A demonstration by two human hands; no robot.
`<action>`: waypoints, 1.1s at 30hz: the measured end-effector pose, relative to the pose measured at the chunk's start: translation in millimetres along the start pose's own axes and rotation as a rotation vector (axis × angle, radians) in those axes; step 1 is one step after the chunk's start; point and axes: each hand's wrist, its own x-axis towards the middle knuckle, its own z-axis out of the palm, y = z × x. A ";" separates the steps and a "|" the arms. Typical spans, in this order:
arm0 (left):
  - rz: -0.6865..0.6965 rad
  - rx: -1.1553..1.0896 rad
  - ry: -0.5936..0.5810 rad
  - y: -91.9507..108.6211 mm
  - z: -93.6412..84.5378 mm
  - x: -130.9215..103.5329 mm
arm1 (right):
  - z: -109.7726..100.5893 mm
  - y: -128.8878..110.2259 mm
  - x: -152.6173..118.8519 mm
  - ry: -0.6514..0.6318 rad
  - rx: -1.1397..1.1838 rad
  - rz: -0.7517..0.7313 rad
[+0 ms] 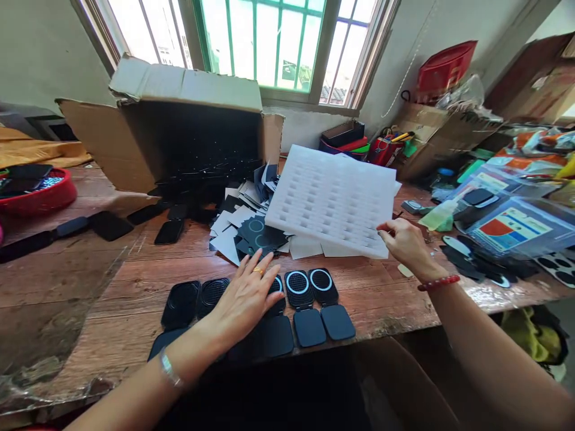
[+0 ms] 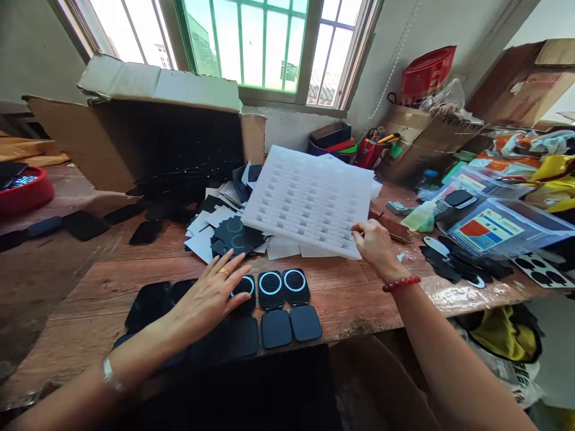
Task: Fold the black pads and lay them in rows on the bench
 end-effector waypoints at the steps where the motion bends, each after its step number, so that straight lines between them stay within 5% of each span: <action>1: 0.007 -0.009 -0.019 6.1 -1.0 19.0 | 1.2 6.1 1.7 -0.001 0.006 0.006; 8: 0.026 -0.046 -0.109 42.2 4.7 127.3 | 16.2 25.4 13.0 -0.014 0.129 0.022; 12: -0.034 -0.044 -0.156 49.8 11.7 144.1 | -1.0 22.3 5.0 0.036 0.277 0.069; 17: -0.009 -0.139 -0.160 40.2 2.4 138.6 | -28.0 -35.8 -19.2 0.183 0.616 0.164; 21: -0.090 -0.302 0.027 1.6 -22.7 104.3 | -18.0 -85.5 -32.1 -0.023 0.716 0.133; 24: -0.214 -0.296 0.188 -31.8 -40.7 47.8 | 9.3 -115.4 -38.9 -0.263 0.762 0.102; 26: -0.266 -0.217 0.169 -44.3 -46.8 2.0 | 32.0 -138.1 -43.8 -0.429 0.818 0.044; 30: -0.362 -0.032 0.037 -36.8 -41.9 -75.5 | 78.2 -193.1 -54.7 -0.630 0.852 -0.067; 33: -0.425 0.053 -0.012 -17.5 -32.7 -106.3 | 110.2 -231.5 -60.4 -0.735 0.799 -0.105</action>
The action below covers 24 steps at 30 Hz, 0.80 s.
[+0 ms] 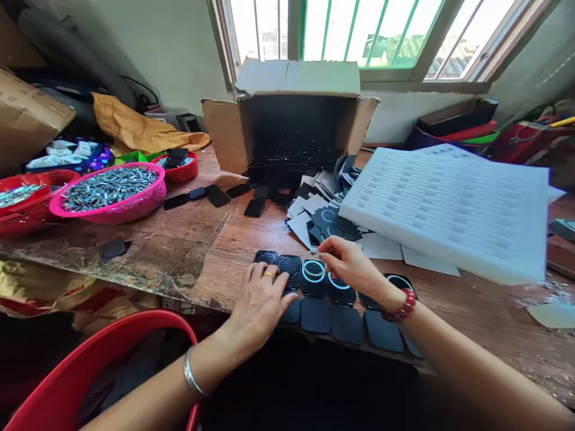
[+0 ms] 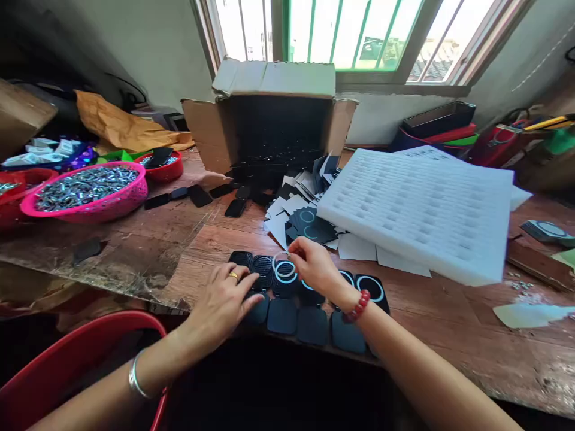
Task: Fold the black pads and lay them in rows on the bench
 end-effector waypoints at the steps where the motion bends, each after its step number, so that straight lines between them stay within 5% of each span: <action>1: -0.015 0.013 -0.011 2.8 2.4 -7.2 | 11.5 -0.4 8.5 -0.023 -0.018 0.003; 8: -0.079 -0.010 -0.127 3.2 8.2 -17.8 | 50.6 4.6 48.0 -0.044 -0.215 -0.064; 24: -0.031 -0.025 -0.095 -4.9 11.3 -18.2 | 53.1 3.9 36.8 -0.099 -0.627 -0.213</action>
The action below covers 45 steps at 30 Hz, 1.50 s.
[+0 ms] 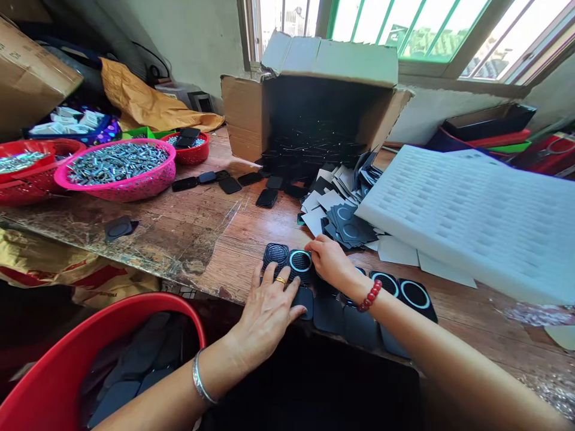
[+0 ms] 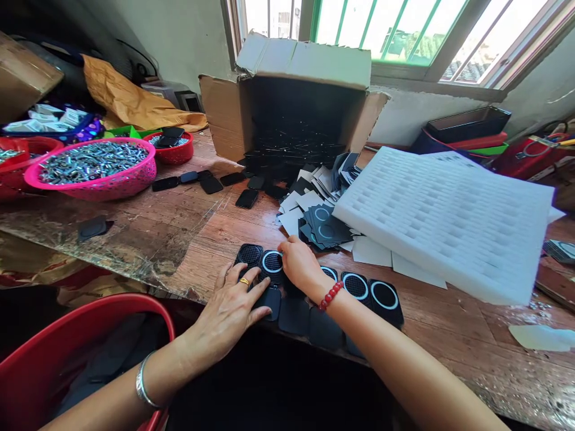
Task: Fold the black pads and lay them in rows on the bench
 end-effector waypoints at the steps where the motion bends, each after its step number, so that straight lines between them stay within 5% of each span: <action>1: 0.022 -0.008 -0.002 -1.9 0.5 0.7 | -1.4 0.2 -4.0 -0.018 -0.015 -0.020; 6: 0.152 -0.030 -0.003 -12.9 5.4 4.5 | -3.8 -4.9 -21.9 -0.064 -0.051 -0.108; 10: 0.193 0.036 0.106 -24.5 23.4 5.3 | -17.4 -4.0 -32.3 -0.017 -0.041 -0.117; 14: 0.288 0.081 0.209 -41.5 45.2 14.5 | -67.9 33.1 -61.7 0.171 -0.044 0.008; 17: 0.292 0.091 0.254 -39.9 41.5 29.8 | -121.9 81.8 -106.6 0.362 -0.088 0.197; 22: 0.393 0.036 0.203 16.9 4.8 82.1 | -183.8 156.2 -174.7 0.577 -0.186 0.452; 25: 0.478 -0.012 0.123 72.8 -4.7 128.3 | -187.0 178.0 -188.2 0.548 -0.164 0.502; 29: 0.569 -0.048 0.065 138.6 6.5 181.1 | -175.5 190.5 -187.9 0.530 -0.115 0.508; 34: 0.470 -0.056 -0.009 169.2 23.9 203.0 | -181.9 183.8 -202.2 0.554 0.002 0.512; 39: 0.488 -0.080 -0.054 168.1 15.7 200.9 | -198.1 127.6 -213.3 0.768 0.352 0.503; 42: 0.514 -0.168 -0.107 156.6 -1.5 201.0 | -193.6 95.0 -199.3 0.803 0.431 0.468; 45: 0.488 -0.334 -0.017 120.9 -21.9 192.5 | -176.9 79.7 -175.5 0.709 0.488 0.431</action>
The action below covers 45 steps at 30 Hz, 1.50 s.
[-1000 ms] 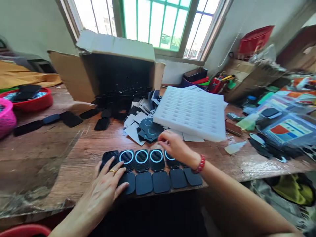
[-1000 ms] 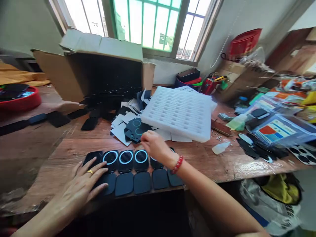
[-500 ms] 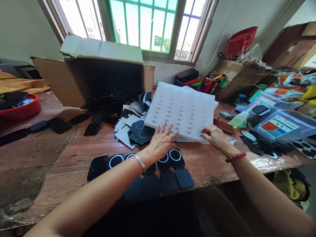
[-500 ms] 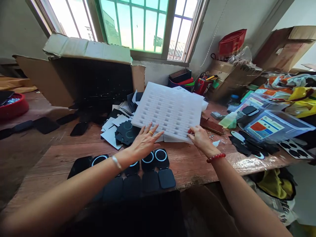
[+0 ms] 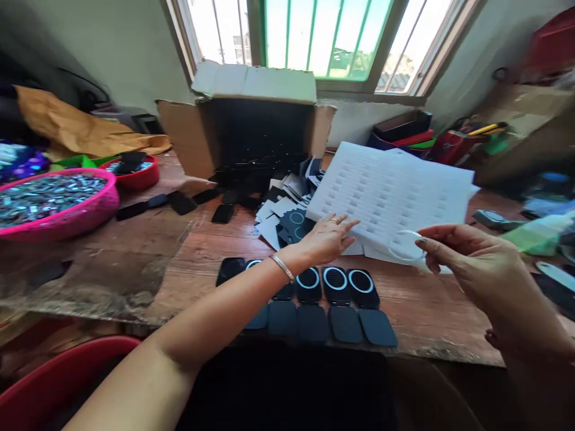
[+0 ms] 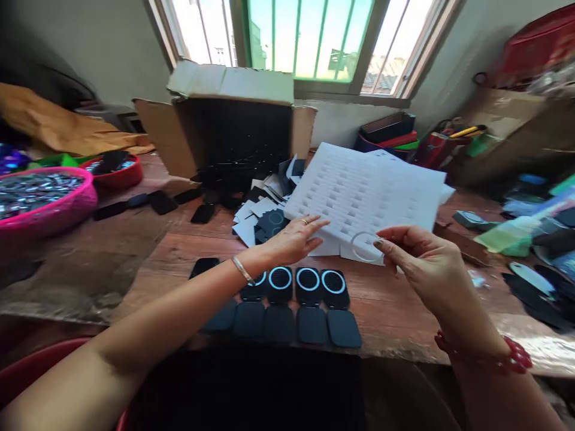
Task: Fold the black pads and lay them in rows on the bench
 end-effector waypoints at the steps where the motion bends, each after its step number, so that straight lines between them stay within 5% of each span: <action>1: -0.024 -0.039 0.073 -9.7 -11.0 -14.3 | 11.8 0.1 1.1 -0.049 0.013 0.001; 6: -0.296 0.023 0.271 -59.6 -52.7 -127.1 | 80.6 -4.4 2.8 -0.373 0.096 0.021; 11: -0.470 0.285 0.212 -66.1 -39.2 -228.5 | 173.2 -21.6 -8.2 -0.642 0.153 -0.025; 16: -0.540 0.351 0.107 -44.8 -12.1 -260.0 | 262.8 -28.9 -13.8 -0.754 0.069 -0.055; 20: -0.547 0.366 0.113 -44.1 -6.4 -263.0 | 303.8 -30.1 -9.6 -0.768 -0.043 -0.109; 30: -0.505 0.368 0.140 -52.3 -1.5 -265.1 | 319.9 -32.4 -9.1 -0.767 -0.428 -0.420; 40: -0.531 0.434 0.066 -56.7 -8.2 -248.4 | 291.4 -31.9 -27.1 -0.890 -0.665 -0.688; 45: -0.501 0.466 0.019 -54.6 -14.0 -243.6 | 291.7 -35.0 -39.9 -0.854 -0.691 -0.724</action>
